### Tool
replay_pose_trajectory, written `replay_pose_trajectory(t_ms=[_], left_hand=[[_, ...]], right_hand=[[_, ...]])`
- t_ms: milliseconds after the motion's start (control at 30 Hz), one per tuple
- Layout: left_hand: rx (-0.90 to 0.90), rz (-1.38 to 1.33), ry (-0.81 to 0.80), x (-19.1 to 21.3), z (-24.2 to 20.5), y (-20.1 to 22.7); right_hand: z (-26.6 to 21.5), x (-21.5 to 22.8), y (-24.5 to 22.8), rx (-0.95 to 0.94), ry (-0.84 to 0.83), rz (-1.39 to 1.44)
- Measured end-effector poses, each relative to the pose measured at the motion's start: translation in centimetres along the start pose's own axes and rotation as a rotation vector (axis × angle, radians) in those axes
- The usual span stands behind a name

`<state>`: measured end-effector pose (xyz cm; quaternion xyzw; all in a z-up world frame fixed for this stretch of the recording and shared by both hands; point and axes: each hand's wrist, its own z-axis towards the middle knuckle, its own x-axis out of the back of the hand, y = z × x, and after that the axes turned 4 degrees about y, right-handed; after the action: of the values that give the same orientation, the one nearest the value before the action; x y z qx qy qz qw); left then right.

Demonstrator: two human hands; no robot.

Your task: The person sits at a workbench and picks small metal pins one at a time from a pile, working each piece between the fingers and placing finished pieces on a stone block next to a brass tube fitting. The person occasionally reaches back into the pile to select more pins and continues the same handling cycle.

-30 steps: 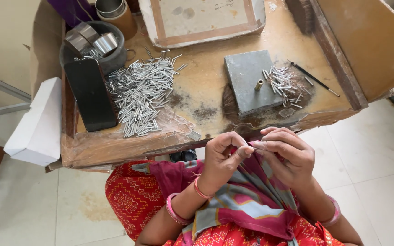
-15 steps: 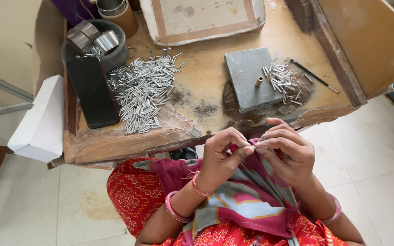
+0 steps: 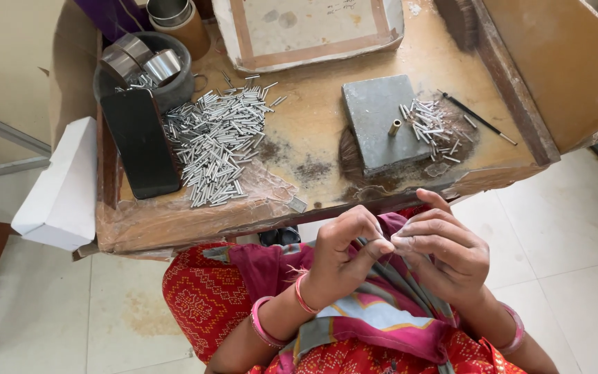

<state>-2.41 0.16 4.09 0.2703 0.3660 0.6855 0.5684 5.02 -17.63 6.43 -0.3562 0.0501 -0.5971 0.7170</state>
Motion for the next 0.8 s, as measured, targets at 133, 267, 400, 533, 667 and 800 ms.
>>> replay_pose_trajectory(t_ms=[133,267,400,533,667,800], left_hand=[[-0.033,0.034,0.017,0.0,0.2,1.5],[-0.068,0.032,0.039,-0.2,-0.1,2.2],[-0.072,0.036,0.092,-0.5,-0.6,1.4],[0.124,-0.192,0.182,-1.4,-2.1,-1.5],[0.315,-0.440,0.265,-1.2,-2.2,-3.7],[0.112,-0.115,-0.061,0.8,-0.6,1.1]], right_hand=[[0.1,0.2,-0.5,0.016,-0.011,0.003],[0.1,0.3,-1.1,0.036,0.020,-0.003],[-0.4,-0.6,-0.8,0.022,0.055,0.046],[-1.0,-2.4,-0.1,-0.005,0.127,0.040],[-1.1,-2.8,1.1,-0.047,0.098,0.064],[-0.3,0.8,-0.3,-0.134,-0.179,0.257]])
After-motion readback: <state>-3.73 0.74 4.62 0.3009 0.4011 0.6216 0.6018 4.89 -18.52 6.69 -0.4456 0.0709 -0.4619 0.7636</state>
